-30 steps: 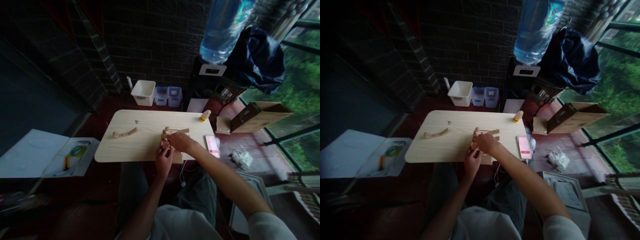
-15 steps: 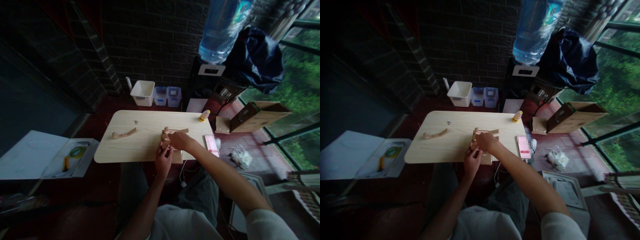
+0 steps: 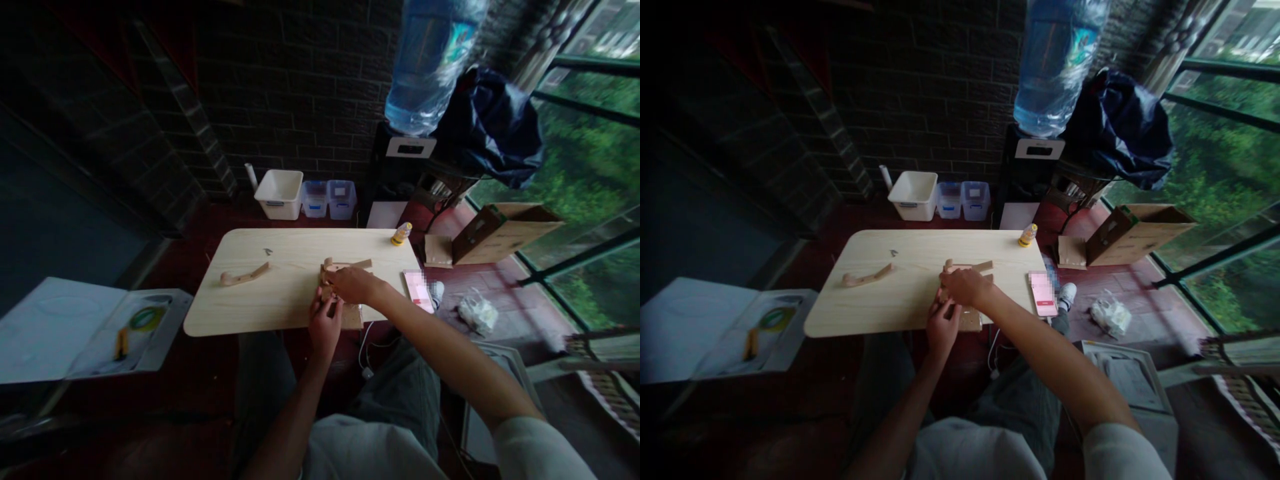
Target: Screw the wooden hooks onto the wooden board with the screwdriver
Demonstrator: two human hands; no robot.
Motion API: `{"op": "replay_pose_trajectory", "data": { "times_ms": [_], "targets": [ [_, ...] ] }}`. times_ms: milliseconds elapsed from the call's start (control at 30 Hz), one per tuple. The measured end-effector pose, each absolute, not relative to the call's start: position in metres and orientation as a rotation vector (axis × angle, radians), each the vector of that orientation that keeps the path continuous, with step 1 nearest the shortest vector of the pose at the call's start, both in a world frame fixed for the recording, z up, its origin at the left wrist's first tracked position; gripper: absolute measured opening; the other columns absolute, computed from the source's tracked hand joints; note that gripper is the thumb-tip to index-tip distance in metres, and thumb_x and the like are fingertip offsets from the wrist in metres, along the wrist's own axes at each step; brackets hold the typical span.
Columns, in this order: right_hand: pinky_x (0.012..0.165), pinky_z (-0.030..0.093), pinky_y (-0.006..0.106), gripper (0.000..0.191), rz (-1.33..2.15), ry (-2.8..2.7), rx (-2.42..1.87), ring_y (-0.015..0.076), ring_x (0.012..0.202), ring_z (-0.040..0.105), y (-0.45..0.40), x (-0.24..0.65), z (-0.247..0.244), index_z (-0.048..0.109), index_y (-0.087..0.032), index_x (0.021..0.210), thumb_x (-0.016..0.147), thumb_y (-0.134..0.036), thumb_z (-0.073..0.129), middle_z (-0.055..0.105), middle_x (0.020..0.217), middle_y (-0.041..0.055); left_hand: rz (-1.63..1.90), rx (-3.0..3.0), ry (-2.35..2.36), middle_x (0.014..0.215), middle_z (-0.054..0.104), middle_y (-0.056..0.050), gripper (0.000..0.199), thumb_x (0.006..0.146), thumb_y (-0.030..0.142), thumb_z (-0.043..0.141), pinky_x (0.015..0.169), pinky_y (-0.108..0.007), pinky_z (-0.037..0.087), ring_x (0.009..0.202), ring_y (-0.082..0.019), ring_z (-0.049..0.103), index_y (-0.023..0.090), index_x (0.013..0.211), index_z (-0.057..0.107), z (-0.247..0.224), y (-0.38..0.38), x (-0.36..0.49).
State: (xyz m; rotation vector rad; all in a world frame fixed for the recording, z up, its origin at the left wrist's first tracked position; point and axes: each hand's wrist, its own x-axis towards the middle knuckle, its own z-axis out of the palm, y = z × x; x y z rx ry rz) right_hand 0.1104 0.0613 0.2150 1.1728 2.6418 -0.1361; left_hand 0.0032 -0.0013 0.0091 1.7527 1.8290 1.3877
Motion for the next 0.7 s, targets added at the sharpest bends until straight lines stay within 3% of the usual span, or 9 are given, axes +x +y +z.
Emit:
{"op": "replay_pose_trajectory", "data": {
  "times_ms": [433,700],
  "targets": [
    [0.087,0.058,0.038,0.037,-0.141,2.560,1.238,0.0331,0.111,0.072,0.069,0.115,0.213,0.053,-0.003,0.130,0.105,-0.029,0.048,0.071,0.119,0.0287,1.400,1.770,1.809,0.147,0.060,-0.015,0.031,0.095,0.040,0.067,0.107,-0.046,0.053,0.131,-0.031,0.062,0.023,0.120,0.076,0.011,0.000,0.003],
    [0.090,0.057,0.041,0.040,-0.280,2.641,1.268,0.0324,0.113,0.072,0.062,0.120,0.214,0.047,-0.008,0.137,0.100,-0.023,0.051,0.071,0.123,0.0243,1.404,1.768,1.816,0.148,0.059,-0.015,0.031,0.093,0.037,0.069,0.107,-0.046,0.054,0.130,-0.031,0.062,0.024,0.120,0.076,0.012,0.000,0.005]
  ]
}}
